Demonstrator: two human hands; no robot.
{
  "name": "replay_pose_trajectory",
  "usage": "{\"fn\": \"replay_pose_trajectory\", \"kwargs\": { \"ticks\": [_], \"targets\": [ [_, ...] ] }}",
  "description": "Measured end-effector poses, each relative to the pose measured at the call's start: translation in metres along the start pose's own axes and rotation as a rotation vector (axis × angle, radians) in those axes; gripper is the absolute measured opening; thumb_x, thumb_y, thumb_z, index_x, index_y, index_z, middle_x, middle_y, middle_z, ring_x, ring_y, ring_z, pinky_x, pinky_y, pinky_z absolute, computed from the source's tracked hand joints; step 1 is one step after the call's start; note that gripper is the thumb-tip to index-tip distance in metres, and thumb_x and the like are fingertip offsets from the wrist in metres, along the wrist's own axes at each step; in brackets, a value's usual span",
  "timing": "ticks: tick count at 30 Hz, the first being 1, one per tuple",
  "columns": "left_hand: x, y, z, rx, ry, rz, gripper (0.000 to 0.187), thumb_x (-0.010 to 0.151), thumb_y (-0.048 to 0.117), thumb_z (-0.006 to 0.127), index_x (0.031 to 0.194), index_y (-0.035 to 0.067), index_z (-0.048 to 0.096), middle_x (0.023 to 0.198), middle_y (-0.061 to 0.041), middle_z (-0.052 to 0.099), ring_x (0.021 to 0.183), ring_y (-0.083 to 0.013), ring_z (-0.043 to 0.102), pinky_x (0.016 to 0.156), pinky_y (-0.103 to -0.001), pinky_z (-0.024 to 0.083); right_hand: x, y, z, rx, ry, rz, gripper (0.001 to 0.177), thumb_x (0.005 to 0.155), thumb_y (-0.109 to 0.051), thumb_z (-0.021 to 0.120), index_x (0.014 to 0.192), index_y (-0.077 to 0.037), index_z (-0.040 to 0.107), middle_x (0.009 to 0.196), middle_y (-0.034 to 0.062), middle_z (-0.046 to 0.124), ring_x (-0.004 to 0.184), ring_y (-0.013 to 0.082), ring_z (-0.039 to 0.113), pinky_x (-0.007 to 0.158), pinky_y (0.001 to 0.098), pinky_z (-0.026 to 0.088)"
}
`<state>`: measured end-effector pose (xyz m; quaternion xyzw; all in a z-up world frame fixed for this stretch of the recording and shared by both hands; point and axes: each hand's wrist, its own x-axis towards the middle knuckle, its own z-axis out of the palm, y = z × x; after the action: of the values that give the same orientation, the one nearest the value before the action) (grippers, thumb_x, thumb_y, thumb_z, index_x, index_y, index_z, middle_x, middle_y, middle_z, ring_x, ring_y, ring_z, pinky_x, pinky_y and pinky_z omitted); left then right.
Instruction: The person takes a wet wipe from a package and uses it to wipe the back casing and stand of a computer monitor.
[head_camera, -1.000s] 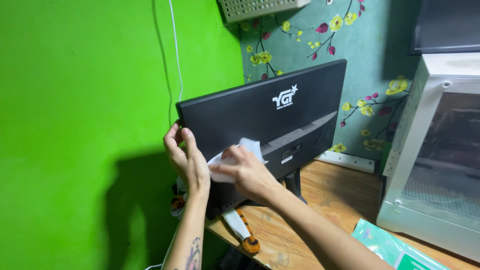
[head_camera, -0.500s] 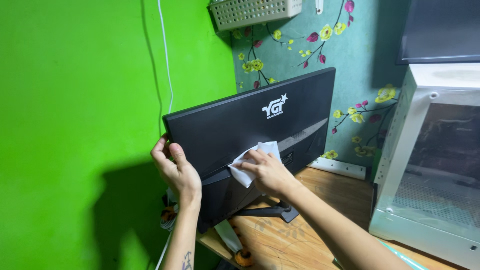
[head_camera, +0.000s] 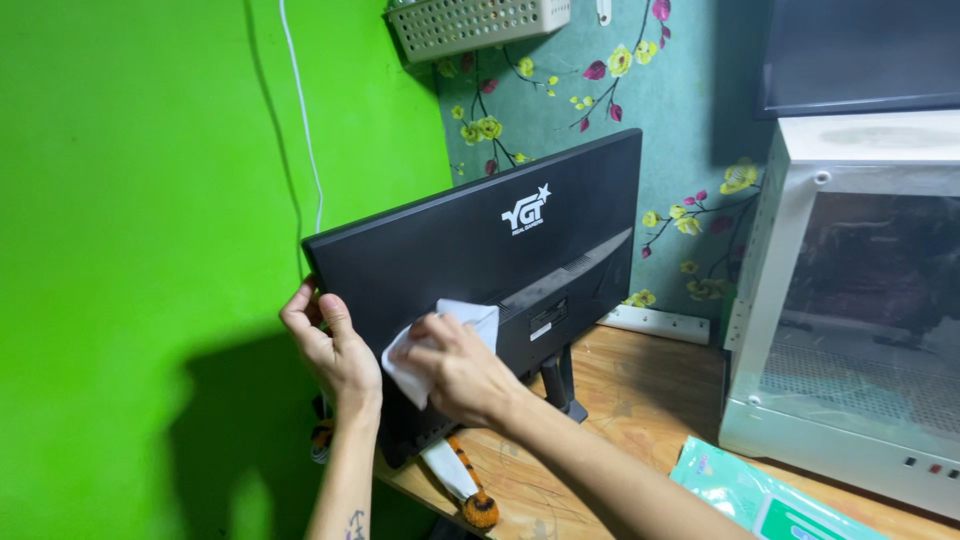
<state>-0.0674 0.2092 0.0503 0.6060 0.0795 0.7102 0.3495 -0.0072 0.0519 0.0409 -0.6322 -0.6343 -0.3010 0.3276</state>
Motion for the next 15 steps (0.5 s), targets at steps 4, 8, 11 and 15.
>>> {"fn": "replay_pose_trajectory", "kwargs": {
  "ticks": [4, 8, 11, 15],
  "targets": [
    [-0.001, 0.002, -0.003, -0.006, -0.009, -0.014, 0.051, 0.11, 0.044, 0.05, 0.136, 0.0, 0.048, 0.134, -0.019, 0.06, 0.118, -0.0289, 0.059, 0.103, -0.041, 0.046, -0.008, 0.005, 0.011, 0.036, -0.049, -0.026, 0.056, 0.075, 0.007, 0.062, 0.124, -0.016, 0.074, 0.124, 0.0115, 0.063, 0.112, 0.0318, 0.057, 0.085, 0.0416, 0.049],
    [-0.002, 0.004, -0.003, 0.008, -0.01, -0.015, 0.051, 0.11, 0.044, 0.049, 0.136, 0.0, 0.048, 0.137, -0.02, 0.059, 0.124, -0.0303, 0.058, 0.106, -0.042, 0.045, -0.015, 0.032, 0.0, -0.016, 0.004, -0.045, 0.057, 0.071, 0.007, 0.062, 0.122, -0.015, 0.074, 0.124, 0.0104, 0.063, 0.112, 0.0314, 0.057, 0.092, 0.0414, 0.05],
    [0.0, 0.002, -0.001, 0.025, -0.004, -0.022, 0.051, 0.11, 0.044, 0.049, 0.136, 0.001, 0.05, 0.135, -0.019, 0.06, 0.123, -0.0299, 0.058, 0.106, -0.042, 0.045, -0.018, 0.048, -0.013, -0.079, -0.088, 0.088, 0.062, 0.068, 0.005, 0.06, 0.124, -0.018, 0.073, 0.124, 0.0092, 0.062, 0.109, 0.03, 0.057, 0.092, 0.0411, 0.049],
    [0.001, 0.0, 0.0, -0.022, -0.002, -0.022, 0.051, 0.108, 0.045, 0.049, 0.134, 0.002, 0.051, 0.129, -0.016, 0.061, 0.118, -0.0267, 0.059, 0.103, -0.04, 0.047, -0.027, 0.066, -0.027, -0.176, -0.186, 0.24, 0.065, 0.072, 0.006, 0.057, 0.129, -0.023, 0.071, 0.125, 0.0092, 0.061, 0.11, 0.0273, 0.055, 0.094, 0.0411, 0.047]
  ]
}}
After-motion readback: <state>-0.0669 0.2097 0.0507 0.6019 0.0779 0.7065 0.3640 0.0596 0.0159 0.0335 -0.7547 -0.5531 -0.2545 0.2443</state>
